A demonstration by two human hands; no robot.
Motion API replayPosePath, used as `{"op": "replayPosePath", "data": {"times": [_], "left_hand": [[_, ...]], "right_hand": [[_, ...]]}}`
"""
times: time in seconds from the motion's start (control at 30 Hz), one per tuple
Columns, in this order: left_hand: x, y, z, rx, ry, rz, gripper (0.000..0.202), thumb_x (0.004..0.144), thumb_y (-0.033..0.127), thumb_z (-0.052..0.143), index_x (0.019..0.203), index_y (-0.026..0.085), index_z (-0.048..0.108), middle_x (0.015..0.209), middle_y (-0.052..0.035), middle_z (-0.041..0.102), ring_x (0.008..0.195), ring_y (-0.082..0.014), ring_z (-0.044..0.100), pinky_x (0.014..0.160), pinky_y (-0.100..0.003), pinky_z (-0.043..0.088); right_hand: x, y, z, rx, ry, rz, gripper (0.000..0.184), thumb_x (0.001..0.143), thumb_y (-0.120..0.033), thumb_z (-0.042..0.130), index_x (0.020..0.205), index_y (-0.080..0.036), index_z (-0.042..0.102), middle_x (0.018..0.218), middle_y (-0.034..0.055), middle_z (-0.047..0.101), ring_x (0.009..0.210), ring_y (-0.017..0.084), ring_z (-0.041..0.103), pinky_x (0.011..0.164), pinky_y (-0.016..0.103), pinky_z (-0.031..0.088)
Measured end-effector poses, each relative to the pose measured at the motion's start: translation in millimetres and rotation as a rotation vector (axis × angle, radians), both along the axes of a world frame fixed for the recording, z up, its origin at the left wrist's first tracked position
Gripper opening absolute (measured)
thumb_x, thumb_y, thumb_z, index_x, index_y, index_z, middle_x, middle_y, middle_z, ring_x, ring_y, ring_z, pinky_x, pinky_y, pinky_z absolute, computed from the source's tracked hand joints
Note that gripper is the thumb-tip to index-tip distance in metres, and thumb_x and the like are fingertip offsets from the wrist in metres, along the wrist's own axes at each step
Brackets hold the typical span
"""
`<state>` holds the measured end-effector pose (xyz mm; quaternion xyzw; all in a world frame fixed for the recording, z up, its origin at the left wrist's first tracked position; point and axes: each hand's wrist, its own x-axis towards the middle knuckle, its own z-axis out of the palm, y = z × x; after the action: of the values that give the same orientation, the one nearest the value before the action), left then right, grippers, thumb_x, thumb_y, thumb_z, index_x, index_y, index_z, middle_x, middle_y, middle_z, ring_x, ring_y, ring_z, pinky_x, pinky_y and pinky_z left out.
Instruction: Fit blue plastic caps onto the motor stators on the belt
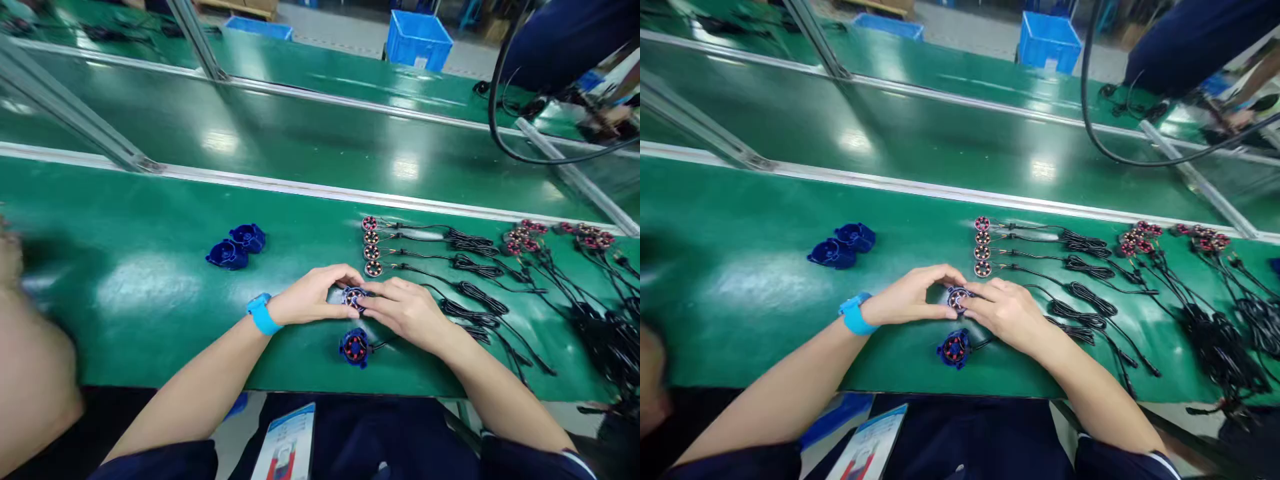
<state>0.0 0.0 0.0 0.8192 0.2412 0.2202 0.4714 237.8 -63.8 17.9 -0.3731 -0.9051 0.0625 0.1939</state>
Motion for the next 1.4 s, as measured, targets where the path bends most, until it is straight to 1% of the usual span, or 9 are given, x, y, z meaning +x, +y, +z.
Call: {"op": "replayPosePath", "data": {"times": [0.13, 0.27, 0.43, 0.7, 0.93, 1.07, 1.17, 1.27, 1.4], "left_hand": [[3, 2, -6.7, 0.114, 0.079, -0.033, 0.059, 0.074, 0.046, 0.083, 0.119, 0.021, 0.055, 0.117, -0.0064, 0.066, 0.107, -0.0224, 0.064, 0.094, -0.034, 0.051], [5, -3, -7.8, 0.176, 0.099, -0.045, 0.05, 0.08, 0.039, 0.08, 0.119, 0.022, 0.053, 0.118, -0.0048, 0.067, 0.107, -0.0209, 0.066, 0.092, -0.032, 0.052], [4, -8, -5.7, 0.208, 0.116, 0.055, 0.05, 0.083, 0.041, 0.076, 0.121, 0.022, 0.049, 0.117, -0.005, 0.067, 0.105, -0.0209, 0.068, 0.089, -0.031, 0.054], [5, -1, -10.5, 0.309, 0.133, -0.098, 0.023, 0.093, 0.042, 0.064, 0.093, 0.019, 0.06, 0.122, -0.0096, 0.067, 0.11, -0.0215, 0.066, 0.092, -0.031, 0.052], [5, -10, -6.6, 0.373, 0.007, 0.001, 0.027, 0.089, 0.044, 0.069, 0.084, 0.018, 0.063, 0.123, -0.0088, 0.068, 0.108, -0.0197, 0.067, 0.094, -0.03, 0.053], [7, -8, -14.0, 0.426, 0.151, -0.001, 0.026, 0.084, 0.042, 0.075, 0.084, 0.019, 0.063, 0.122, -0.009, 0.07, 0.107, -0.0229, 0.068, 0.095, -0.033, 0.053], [7, -7, -13.7, 0.383, 0.17, -0.012, 0.02, 0.086, 0.039, 0.073, 0.086, 0.021, 0.065, 0.131, -0.0074, 0.066, 0.111, -0.0229, 0.068, 0.097, -0.034, 0.051], [8, -11, -6.2, 0.285, 0.088, -0.053, 0.01, 0.083, 0.026, 0.07, 0.089, 0.021, 0.064, 0.136, -0.007, 0.063, 0.115, -0.0216, 0.065, 0.096, -0.03, 0.051], [8, -12, -1.9, 0.2, 0.056, -0.032, 0.017, 0.085, 0.022, 0.065, 0.1, 0.021, 0.057, 0.13, -0.0065, 0.064, 0.08, -0.0123, 0.064, 0.075, -0.025, 0.053]], "right_hand": [[23, -3, 15.6, -0.143, -0.073, -0.09, 0.038, 0.098, -0.037, 0.059, 0.132, -0.021, 0.058, 0.139, 0.0095, 0.059, 0.121, 0.025, 0.06, 0.101, 0.045, 0.052], [39, -4, 20.9, -0.237, -0.099, -0.17, 0.025, 0.098, -0.029, 0.059, 0.121, -0.021, 0.062, 0.115, 0.006, 0.071, 0.102, 0.023, 0.068, 0.091, 0.042, 0.055], [37, -4, 16.2, -0.194, 0.076, -0.165, 0.022, 0.099, -0.027, 0.057, 0.118, -0.021, 0.066, 0.106, 0.005, 0.073, 0.096, 0.018, 0.068, 0.088, 0.033, 0.055], [30, -1, 6.3, -0.151, 0.017, -0.188, 0.022, 0.098, -0.027, 0.059, 0.115, -0.017, 0.068, 0.104, 0.0051, 0.073, 0.092, 0.02, 0.069, 0.084, 0.038, 0.058], [30, -2, 7.2, -0.104, 0.143, -0.182, 0.026, 0.099, -0.028, 0.057, 0.124, -0.022, 0.062, 0.112, 0.0034, 0.072, 0.099, 0.016, 0.07, 0.088, 0.029, 0.058], [30, 2, -1.2, -0.089, 0.196, -0.187, 0.019, 0.099, -0.031, 0.056, 0.116, -0.025, 0.062, 0.104, 0.0009, 0.073, 0.086, 0.014, 0.073, 0.078, 0.023, 0.06], [30, 6, -7.5, -0.106, 0.217, -0.2, 0.016, 0.098, -0.032, 0.057, 0.11, -0.025, 0.064, 0.099, 0.0004, 0.074, 0.084, 0.015, 0.073, 0.074, 0.023, 0.06], [30, 6, -7.2, -0.112, 0.233, -0.224, 0.016, 0.097, -0.031, 0.058, 0.108, -0.025, 0.067, 0.104, 0.0028, 0.073, 0.094, 0.018, 0.072, 0.083, 0.027, 0.06], [28, 5, -1.6, -0.193, 0.275, -0.237, 0.017, 0.096, -0.026, 0.06, 0.11, -0.022, 0.07, 0.107, 0.005, 0.073, 0.099, 0.018, 0.071, 0.091, 0.029, 0.058]]}}
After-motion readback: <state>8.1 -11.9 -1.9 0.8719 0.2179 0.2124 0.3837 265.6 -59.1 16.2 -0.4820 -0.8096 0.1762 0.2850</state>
